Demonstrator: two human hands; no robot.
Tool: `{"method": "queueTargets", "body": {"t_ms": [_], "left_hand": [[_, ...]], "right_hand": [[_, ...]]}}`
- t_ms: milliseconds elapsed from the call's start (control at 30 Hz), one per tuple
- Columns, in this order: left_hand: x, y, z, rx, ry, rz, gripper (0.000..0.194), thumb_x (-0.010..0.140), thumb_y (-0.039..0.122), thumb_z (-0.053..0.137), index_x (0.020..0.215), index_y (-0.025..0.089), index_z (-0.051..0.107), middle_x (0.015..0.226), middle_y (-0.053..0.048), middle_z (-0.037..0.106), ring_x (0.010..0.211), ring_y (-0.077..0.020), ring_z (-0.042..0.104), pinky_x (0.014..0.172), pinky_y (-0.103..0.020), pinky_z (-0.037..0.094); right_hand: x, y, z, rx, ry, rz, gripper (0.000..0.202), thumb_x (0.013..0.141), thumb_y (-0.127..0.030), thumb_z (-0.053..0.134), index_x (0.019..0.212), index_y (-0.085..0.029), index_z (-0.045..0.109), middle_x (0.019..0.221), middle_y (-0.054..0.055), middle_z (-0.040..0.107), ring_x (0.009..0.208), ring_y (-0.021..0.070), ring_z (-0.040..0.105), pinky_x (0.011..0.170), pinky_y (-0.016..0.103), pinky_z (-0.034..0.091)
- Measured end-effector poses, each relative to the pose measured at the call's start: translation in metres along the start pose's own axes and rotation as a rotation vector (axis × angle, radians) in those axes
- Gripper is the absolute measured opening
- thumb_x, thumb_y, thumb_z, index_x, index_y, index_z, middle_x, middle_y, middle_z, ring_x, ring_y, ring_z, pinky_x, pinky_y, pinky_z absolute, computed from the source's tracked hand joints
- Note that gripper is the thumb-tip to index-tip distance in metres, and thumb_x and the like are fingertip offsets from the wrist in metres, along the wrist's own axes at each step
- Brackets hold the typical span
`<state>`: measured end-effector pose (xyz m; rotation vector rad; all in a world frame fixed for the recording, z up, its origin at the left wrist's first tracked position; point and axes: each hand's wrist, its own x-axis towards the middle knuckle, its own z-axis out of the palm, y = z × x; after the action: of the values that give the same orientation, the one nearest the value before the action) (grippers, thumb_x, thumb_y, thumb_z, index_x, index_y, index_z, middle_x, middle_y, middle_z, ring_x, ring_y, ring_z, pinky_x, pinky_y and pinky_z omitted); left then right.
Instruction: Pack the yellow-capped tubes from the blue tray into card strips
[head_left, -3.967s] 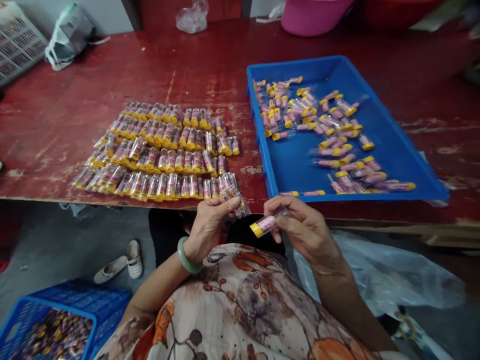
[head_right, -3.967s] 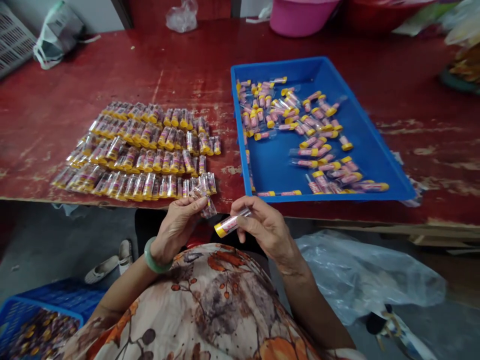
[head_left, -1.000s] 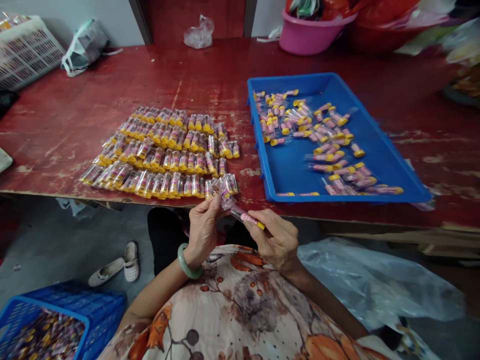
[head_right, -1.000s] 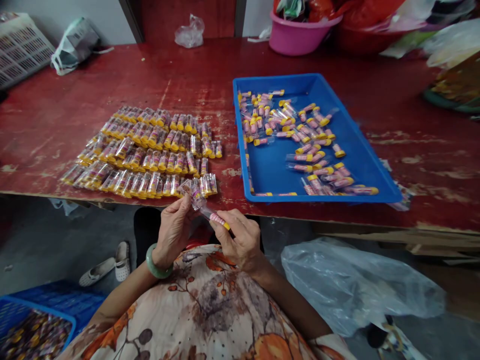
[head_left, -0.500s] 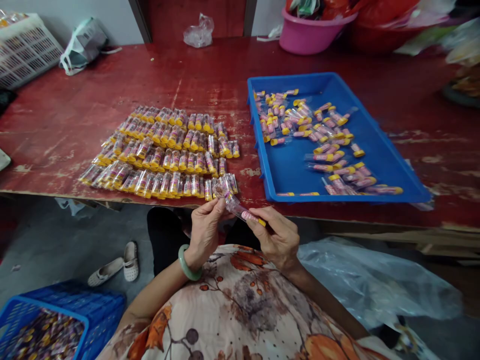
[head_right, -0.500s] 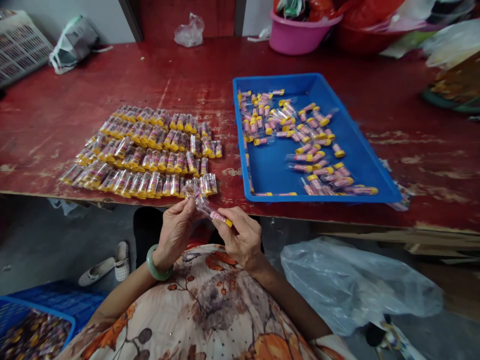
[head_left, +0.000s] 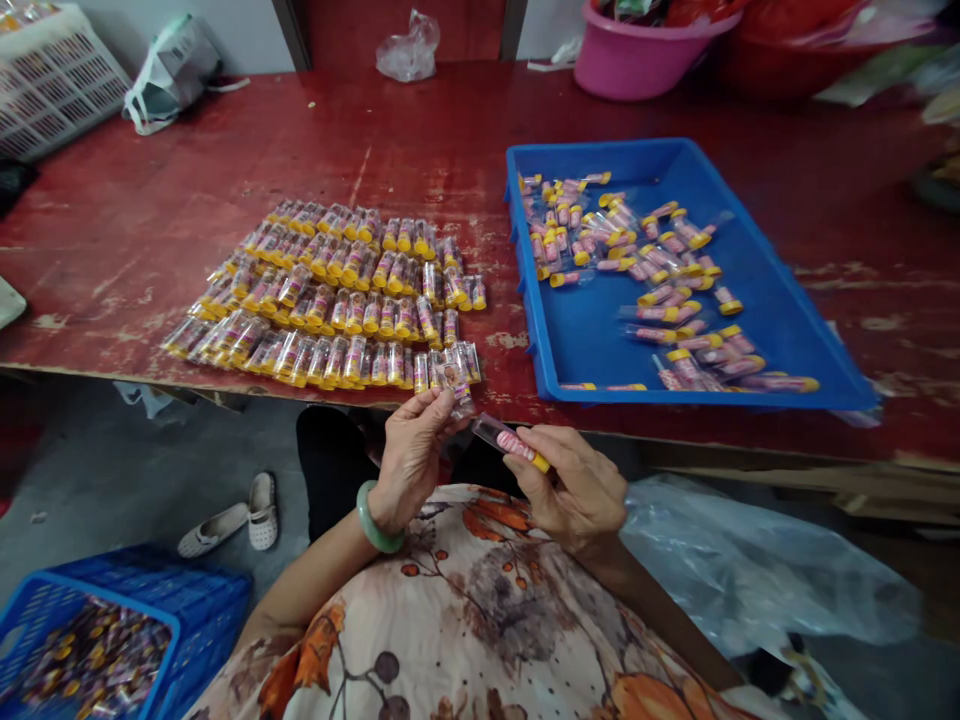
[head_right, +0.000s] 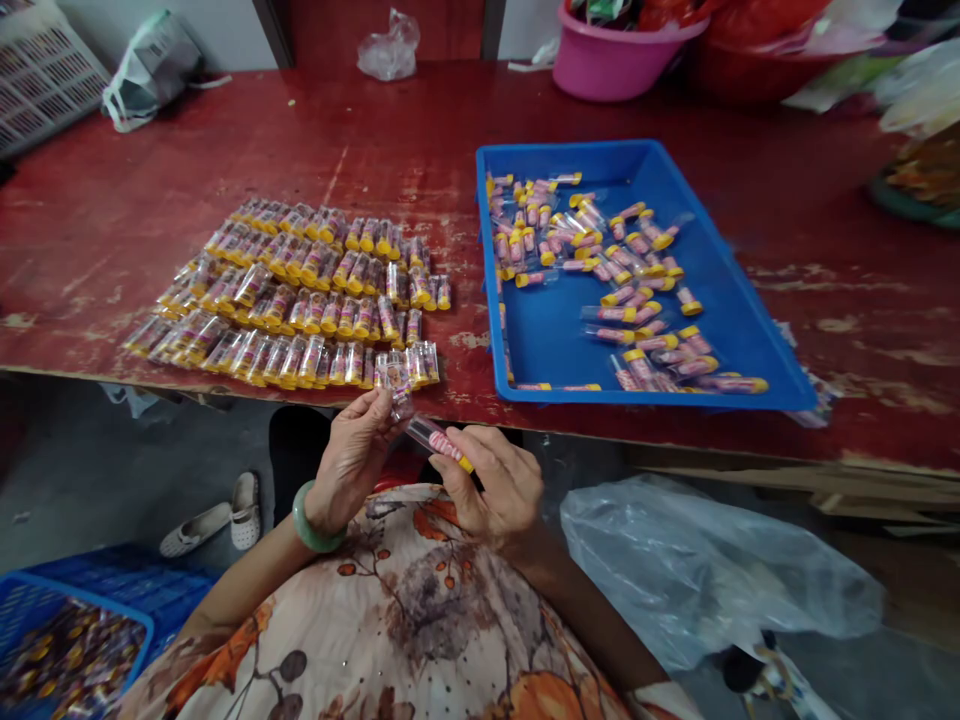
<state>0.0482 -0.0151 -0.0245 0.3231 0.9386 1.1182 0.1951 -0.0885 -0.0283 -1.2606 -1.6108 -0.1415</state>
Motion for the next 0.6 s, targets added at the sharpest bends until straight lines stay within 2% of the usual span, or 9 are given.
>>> {"method": "queueTargets", "body": {"t_ms": [133,267,367,467,600], "left_hand": [[-0.0048,-0.0005,0.0022,0.008,-0.023,-0.021,0.038,0.052,0.034,0.095,0.071,0.012,0.070,0.068,0.001,0.068,0.059,-0.0079,0.062,0.062,-0.021,0.052],[-0.0089,0.0008,0.0020,0.013,-0.082,-0.079,0.037,0.057,0.033,0.094,0.079,0.012,0.073,0.077,-0.002,0.072,0.067,-0.0106,0.066,0.067,-0.022,0.055],[-0.0095,0.0015,0.0017,0.008,-0.098,-0.100,0.037,0.058,0.034,0.093,0.081,0.012,0.074,0.078,-0.003,0.073,0.067,-0.0116,0.067,0.069,-0.024,0.056],[-0.0094,0.0007,0.0017,0.011,-0.098,-0.079,0.037,0.056,0.036,0.094,0.075,0.013,0.074,0.071,-0.002,0.072,0.063,-0.0114,0.066,0.066,-0.023,0.056],[-0.0100,-0.0009,0.0009,0.070,-0.098,-0.019,0.036,0.057,0.038,0.093,0.072,0.013,0.074,0.068,-0.003,0.072,0.060,-0.0112,0.066,0.064,-0.023,0.056]], "right_hand": [[0.0004,-0.0011,-0.0012,-0.096,-0.020,-0.097,0.034,0.089,-0.023,0.069,0.121,-0.024,0.061,0.085,0.005,0.073,0.074,0.0184,0.071,0.061,0.028,0.057],[0.0000,0.0022,-0.0012,-0.179,-0.044,-0.205,0.044,0.084,-0.019,0.074,0.126,-0.019,0.058,0.090,0.007,0.072,0.078,0.0175,0.069,0.069,0.028,0.058],[-0.0018,0.0035,-0.0021,-0.260,-0.085,-0.268,0.048,0.082,-0.019,0.076,0.127,-0.017,0.058,0.093,0.008,0.071,0.075,0.0164,0.067,0.069,0.028,0.056],[-0.0042,0.0023,-0.0029,-0.334,-0.122,-0.295,0.050,0.083,-0.023,0.075,0.130,-0.019,0.058,0.093,0.008,0.072,0.070,0.0157,0.065,0.066,0.028,0.054],[-0.0077,0.0022,-0.0001,-0.293,-0.070,-0.267,0.054,0.082,-0.022,0.077,0.132,-0.018,0.057,0.093,0.008,0.072,0.075,0.0164,0.068,0.069,0.027,0.056]]}}
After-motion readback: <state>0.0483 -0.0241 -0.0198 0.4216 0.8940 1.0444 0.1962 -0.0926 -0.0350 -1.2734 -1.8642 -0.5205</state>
